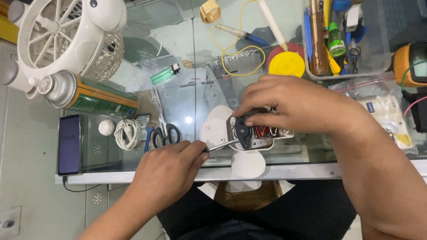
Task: The person uses a screwdriver to remove screws from a white plastic housing containing a motor and copper coils. They then manipulate the internal wires and components with their hands, adjusting connections within the device.
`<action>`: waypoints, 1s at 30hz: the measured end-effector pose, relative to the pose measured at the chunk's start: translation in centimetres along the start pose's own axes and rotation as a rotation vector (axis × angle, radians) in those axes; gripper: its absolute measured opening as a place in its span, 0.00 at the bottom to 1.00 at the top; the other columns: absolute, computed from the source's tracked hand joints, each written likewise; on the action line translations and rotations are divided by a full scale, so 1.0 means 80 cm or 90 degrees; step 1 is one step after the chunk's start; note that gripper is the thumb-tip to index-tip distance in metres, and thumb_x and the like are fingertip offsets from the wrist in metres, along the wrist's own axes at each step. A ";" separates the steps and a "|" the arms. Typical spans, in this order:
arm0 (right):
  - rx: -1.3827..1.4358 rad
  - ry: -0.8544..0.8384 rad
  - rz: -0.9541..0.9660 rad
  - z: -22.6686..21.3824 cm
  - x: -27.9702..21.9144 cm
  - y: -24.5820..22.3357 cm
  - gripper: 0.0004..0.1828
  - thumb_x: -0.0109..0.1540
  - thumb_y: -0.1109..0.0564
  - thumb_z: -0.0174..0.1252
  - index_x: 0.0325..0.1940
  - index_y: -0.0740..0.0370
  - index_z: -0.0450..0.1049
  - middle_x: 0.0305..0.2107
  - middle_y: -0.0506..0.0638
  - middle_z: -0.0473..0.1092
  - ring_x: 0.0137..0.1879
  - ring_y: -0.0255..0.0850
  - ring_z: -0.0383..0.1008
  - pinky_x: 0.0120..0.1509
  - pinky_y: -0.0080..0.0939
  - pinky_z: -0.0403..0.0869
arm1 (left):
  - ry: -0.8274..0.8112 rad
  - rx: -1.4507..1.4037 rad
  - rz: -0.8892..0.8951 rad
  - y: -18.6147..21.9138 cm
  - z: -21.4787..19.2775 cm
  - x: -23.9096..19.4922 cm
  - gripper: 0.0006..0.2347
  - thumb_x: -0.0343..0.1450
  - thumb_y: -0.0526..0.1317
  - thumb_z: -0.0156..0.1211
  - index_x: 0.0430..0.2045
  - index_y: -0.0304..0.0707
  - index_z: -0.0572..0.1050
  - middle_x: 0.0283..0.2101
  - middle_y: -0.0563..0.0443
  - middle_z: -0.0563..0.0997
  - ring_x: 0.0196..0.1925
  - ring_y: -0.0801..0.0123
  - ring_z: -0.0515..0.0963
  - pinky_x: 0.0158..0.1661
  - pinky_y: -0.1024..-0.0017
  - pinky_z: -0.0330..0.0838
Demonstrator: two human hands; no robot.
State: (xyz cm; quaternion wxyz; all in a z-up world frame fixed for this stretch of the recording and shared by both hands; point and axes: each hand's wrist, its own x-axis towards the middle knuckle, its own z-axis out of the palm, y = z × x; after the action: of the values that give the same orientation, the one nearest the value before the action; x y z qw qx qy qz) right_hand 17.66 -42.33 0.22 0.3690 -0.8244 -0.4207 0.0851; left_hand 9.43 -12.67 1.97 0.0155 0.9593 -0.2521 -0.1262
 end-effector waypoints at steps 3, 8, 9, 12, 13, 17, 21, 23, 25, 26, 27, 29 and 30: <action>0.024 -0.070 0.061 -0.004 -0.001 0.001 0.20 0.65 0.47 0.57 0.61 0.45 0.79 0.46 0.42 0.75 0.56 0.41 0.70 0.57 0.46 0.69 | -0.055 -0.040 0.005 -0.004 0.007 0.005 0.10 0.77 0.51 0.47 0.39 0.49 0.70 0.32 0.52 0.80 0.32 0.42 0.80 0.24 0.42 0.69; 0.051 -0.108 0.044 -0.004 -0.004 0.003 0.25 0.61 0.44 0.62 0.63 0.43 0.78 0.54 0.43 0.73 0.63 0.41 0.68 0.60 0.44 0.68 | -0.017 -0.035 0.013 -0.007 0.005 0.005 0.10 0.76 0.50 0.48 0.41 0.51 0.73 0.31 0.55 0.80 0.31 0.47 0.80 0.22 0.46 0.69; 0.047 -0.108 0.048 -0.003 -0.003 0.002 0.24 0.60 0.45 0.64 0.62 0.43 0.79 0.55 0.43 0.73 0.63 0.42 0.67 0.61 0.46 0.67 | -0.021 -0.030 0.010 -0.007 0.005 0.006 0.10 0.76 0.51 0.47 0.40 0.50 0.73 0.31 0.55 0.79 0.30 0.45 0.80 0.21 0.45 0.69; 0.045 -0.106 0.071 -0.001 0.002 -0.002 0.22 0.61 0.43 0.63 0.59 0.41 0.79 0.51 0.41 0.72 0.59 0.40 0.69 0.58 0.44 0.68 | -0.019 -0.045 0.002 -0.004 0.001 0.005 0.10 0.76 0.50 0.47 0.42 0.53 0.74 0.33 0.57 0.81 0.31 0.43 0.80 0.22 0.44 0.69; 0.046 -0.105 0.069 -0.001 0.004 -0.004 0.22 0.61 0.43 0.63 0.59 0.41 0.79 0.51 0.41 0.72 0.59 0.40 0.69 0.58 0.44 0.68 | -0.019 -0.043 0.001 -0.004 0.002 0.005 0.10 0.76 0.50 0.47 0.42 0.53 0.74 0.33 0.57 0.81 0.31 0.43 0.80 0.22 0.44 0.69; 0.067 -0.100 0.076 0.001 0.005 -0.002 0.20 0.60 0.43 0.64 0.56 0.43 0.81 0.46 0.41 0.74 0.55 0.39 0.72 0.57 0.42 0.69 | 0.045 -0.030 0.034 -0.001 0.009 0.002 0.09 0.75 0.49 0.51 0.40 0.50 0.74 0.30 0.56 0.79 0.28 0.47 0.80 0.19 0.47 0.68; 0.060 -0.078 0.035 0.003 0.004 0.000 0.19 0.60 0.42 0.64 0.54 0.46 0.81 0.44 0.42 0.74 0.54 0.40 0.73 0.58 0.43 0.69 | -0.067 -0.078 -0.007 0.005 -0.001 0.004 0.08 0.77 0.48 0.48 0.37 0.48 0.70 0.31 0.52 0.81 0.29 0.39 0.78 0.23 0.44 0.66; 0.059 -0.077 0.029 0.005 0.004 0.002 0.19 0.60 0.42 0.64 0.54 0.46 0.81 0.44 0.42 0.74 0.55 0.40 0.73 0.59 0.44 0.68 | -0.024 -0.073 0.010 0.007 0.005 0.001 0.08 0.77 0.48 0.49 0.37 0.47 0.71 0.30 0.52 0.80 0.28 0.40 0.78 0.22 0.45 0.66; 0.058 -0.072 0.024 0.004 0.004 0.002 0.20 0.60 0.43 0.64 0.54 0.46 0.80 0.44 0.43 0.75 0.56 0.40 0.72 0.59 0.44 0.68 | 0.019 -0.064 0.029 0.010 0.008 0.002 0.08 0.76 0.48 0.51 0.37 0.47 0.72 0.29 0.52 0.80 0.27 0.42 0.78 0.21 0.45 0.66; 0.063 -0.074 0.040 0.004 0.004 0.002 0.20 0.59 0.43 0.65 0.54 0.46 0.81 0.44 0.42 0.74 0.54 0.40 0.74 0.58 0.43 0.69 | -0.008 -0.062 -0.006 0.014 0.009 0.001 0.08 0.76 0.48 0.50 0.36 0.47 0.70 0.31 0.52 0.80 0.29 0.40 0.79 0.22 0.43 0.67; 0.069 -0.076 0.056 0.004 0.005 0.001 0.19 0.59 0.43 0.66 0.53 0.46 0.81 0.45 0.42 0.73 0.52 0.39 0.75 0.56 0.41 0.70 | -0.034 -0.061 -0.040 0.017 0.011 0.000 0.08 0.77 0.49 0.50 0.36 0.47 0.69 0.32 0.52 0.81 0.31 0.39 0.79 0.23 0.42 0.67; 0.062 -0.079 0.053 0.005 0.005 0.002 0.19 0.59 0.43 0.66 0.53 0.46 0.81 0.45 0.43 0.73 0.53 0.39 0.75 0.56 0.41 0.70 | -0.020 -0.077 -0.040 0.022 0.018 -0.004 0.08 0.77 0.48 0.49 0.35 0.46 0.69 0.31 0.52 0.80 0.29 0.40 0.78 0.22 0.42 0.67; 0.059 -0.081 0.050 0.006 0.005 0.003 0.20 0.59 0.43 0.66 0.53 0.46 0.81 0.45 0.43 0.73 0.53 0.40 0.75 0.55 0.42 0.70 | -0.009 -0.093 -0.040 0.025 0.021 -0.006 0.08 0.77 0.47 0.49 0.35 0.45 0.69 0.30 0.52 0.79 0.28 0.40 0.77 0.21 0.43 0.67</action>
State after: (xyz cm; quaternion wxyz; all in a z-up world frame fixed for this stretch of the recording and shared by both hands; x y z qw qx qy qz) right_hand 17.86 -41.86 -0.19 0.3757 -0.8152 -0.4063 0.1708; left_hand 7.60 -14.13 0.66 0.0797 0.9622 -0.2121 -0.1512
